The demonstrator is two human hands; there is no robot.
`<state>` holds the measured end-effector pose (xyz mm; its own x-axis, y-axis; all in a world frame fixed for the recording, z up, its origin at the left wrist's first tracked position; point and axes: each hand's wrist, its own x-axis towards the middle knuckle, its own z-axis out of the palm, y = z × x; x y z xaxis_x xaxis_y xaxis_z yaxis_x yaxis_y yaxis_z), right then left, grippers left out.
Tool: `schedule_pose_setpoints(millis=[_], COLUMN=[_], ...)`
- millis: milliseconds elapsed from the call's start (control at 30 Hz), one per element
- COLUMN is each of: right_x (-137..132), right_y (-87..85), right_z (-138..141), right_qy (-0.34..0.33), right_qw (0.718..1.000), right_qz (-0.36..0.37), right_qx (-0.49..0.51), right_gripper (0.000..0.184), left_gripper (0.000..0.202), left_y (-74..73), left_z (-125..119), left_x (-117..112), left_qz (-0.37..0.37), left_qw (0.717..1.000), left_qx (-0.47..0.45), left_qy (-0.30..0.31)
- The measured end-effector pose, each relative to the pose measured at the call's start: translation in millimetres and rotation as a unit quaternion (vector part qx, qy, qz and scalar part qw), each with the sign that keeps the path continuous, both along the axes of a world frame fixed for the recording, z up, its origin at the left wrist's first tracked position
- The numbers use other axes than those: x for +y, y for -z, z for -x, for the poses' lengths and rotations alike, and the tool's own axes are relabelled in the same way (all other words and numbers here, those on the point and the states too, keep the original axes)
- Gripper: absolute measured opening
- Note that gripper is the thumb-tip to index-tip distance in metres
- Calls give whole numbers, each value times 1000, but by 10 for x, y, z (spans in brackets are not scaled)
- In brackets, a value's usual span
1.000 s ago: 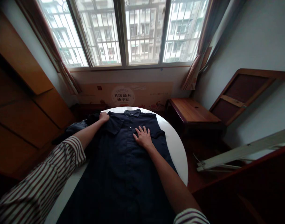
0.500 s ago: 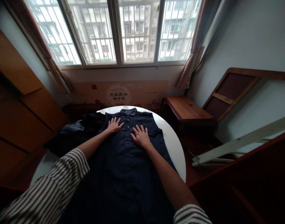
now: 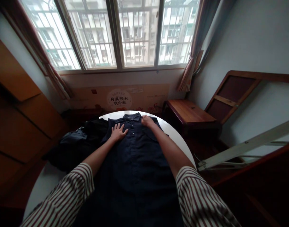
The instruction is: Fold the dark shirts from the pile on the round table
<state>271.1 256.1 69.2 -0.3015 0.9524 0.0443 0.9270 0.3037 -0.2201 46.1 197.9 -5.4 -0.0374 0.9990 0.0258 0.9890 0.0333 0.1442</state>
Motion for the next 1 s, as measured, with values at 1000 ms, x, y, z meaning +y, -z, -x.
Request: schedule_pose_setpoints(millis=[1000], right_x=[-3064], right_y=[621], right_z=[-1416], right_qy=[-22], right_qw=[996], right_qz=[-75], right_qx=[51], right_gripper=[53], left_gripper=[49], left_y=[-473], left_z=[-179], left_x=[-333], left_qz=[-108], left_qw=[991], left_qx=[-56], left_qy=[64])
